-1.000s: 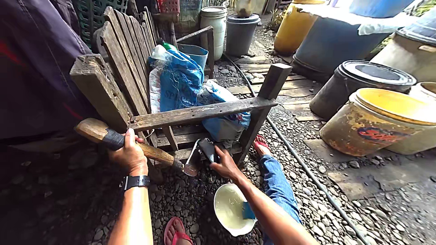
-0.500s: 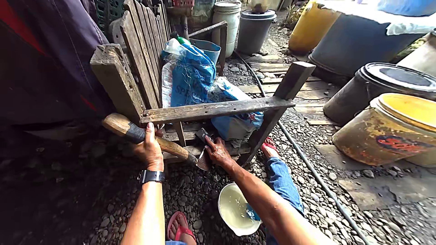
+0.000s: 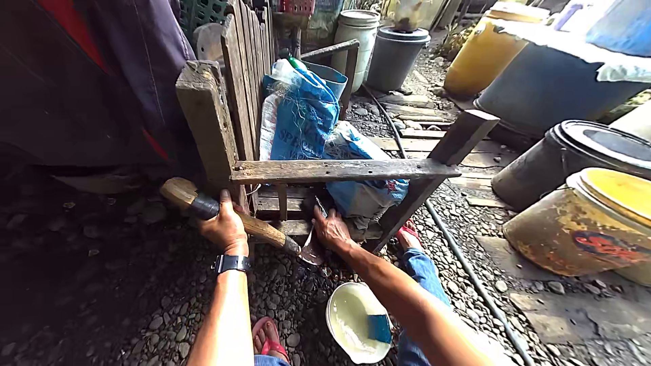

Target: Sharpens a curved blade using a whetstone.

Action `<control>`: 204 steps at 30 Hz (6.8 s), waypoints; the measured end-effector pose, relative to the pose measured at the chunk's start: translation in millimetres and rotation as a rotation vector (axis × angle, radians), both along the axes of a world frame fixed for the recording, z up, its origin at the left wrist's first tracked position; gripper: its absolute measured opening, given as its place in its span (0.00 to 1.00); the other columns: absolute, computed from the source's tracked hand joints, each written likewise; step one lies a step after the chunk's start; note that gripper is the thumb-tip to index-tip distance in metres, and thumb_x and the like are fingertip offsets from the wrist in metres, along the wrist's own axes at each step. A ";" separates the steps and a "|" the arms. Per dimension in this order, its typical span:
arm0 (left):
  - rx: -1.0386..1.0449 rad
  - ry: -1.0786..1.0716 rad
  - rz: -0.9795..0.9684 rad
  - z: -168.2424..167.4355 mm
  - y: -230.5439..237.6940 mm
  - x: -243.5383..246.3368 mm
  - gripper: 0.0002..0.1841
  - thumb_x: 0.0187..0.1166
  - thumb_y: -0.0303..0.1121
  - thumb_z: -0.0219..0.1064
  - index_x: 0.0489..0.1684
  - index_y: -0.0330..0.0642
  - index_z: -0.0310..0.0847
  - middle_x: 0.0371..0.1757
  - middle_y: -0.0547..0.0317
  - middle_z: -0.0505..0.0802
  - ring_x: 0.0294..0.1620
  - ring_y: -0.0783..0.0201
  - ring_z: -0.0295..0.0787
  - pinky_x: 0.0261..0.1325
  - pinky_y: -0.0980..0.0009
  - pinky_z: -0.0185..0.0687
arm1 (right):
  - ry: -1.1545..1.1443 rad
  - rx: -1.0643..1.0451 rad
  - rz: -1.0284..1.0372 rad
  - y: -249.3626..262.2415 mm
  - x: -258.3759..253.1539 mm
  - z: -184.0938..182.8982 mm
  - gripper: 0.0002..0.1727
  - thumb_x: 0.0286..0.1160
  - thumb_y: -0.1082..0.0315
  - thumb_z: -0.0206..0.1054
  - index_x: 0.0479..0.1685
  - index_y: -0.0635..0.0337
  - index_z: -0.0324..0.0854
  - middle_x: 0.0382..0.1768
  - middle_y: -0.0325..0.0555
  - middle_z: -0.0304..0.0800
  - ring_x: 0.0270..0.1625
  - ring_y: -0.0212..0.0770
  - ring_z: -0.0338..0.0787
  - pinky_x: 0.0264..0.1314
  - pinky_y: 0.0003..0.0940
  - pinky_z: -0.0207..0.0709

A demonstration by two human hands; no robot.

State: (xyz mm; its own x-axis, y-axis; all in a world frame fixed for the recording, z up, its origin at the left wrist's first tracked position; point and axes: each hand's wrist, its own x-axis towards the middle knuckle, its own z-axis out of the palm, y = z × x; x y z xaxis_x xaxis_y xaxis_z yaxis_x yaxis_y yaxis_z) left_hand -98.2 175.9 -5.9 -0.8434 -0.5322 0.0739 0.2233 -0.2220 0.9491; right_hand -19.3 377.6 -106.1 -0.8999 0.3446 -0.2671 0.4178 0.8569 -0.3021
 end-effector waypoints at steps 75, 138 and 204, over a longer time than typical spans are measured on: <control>-0.152 0.294 -0.182 15.8 21.6 6.0 0.08 0.75 0.23 0.71 0.41 0.37 0.75 0.16 0.72 0.85 0.14 0.76 0.84 0.24 0.79 0.86 | -0.147 -0.076 0.250 -27.8 58.2 11.5 0.37 0.93 0.51 0.48 0.99 0.45 0.41 0.76 0.80 0.69 0.66 0.75 0.84 0.64 0.65 0.80; -0.097 0.211 -0.105 3.7 10.8 0.5 0.11 0.75 0.20 0.70 0.48 0.31 0.73 0.16 0.66 0.85 0.14 0.74 0.84 0.23 0.78 0.86 | -0.242 0.041 0.108 -7.6 0.5 41.3 0.35 0.95 0.52 0.44 0.98 0.49 0.41 0.78 0.79 0.69 0.71 0.74 0.82 0.70 0.65 0.76; -0.103 0.167 -0.117 -5.2 -8.4 -4.3 0.08 0.79 0.18 0.64 0.49 0.31 0.71 0.15 0.68 0.82 0.12 0.73 0.83 0.22 0.76 0.87 | -0.196 -0.106 0.273 -20.8 59.1 19.0 0.37 0.94 0.52 0.48 0.99 0.48 0.41 0.74 0.82 0.71 0.66 0.77 0.83 0.65 0.67 0.77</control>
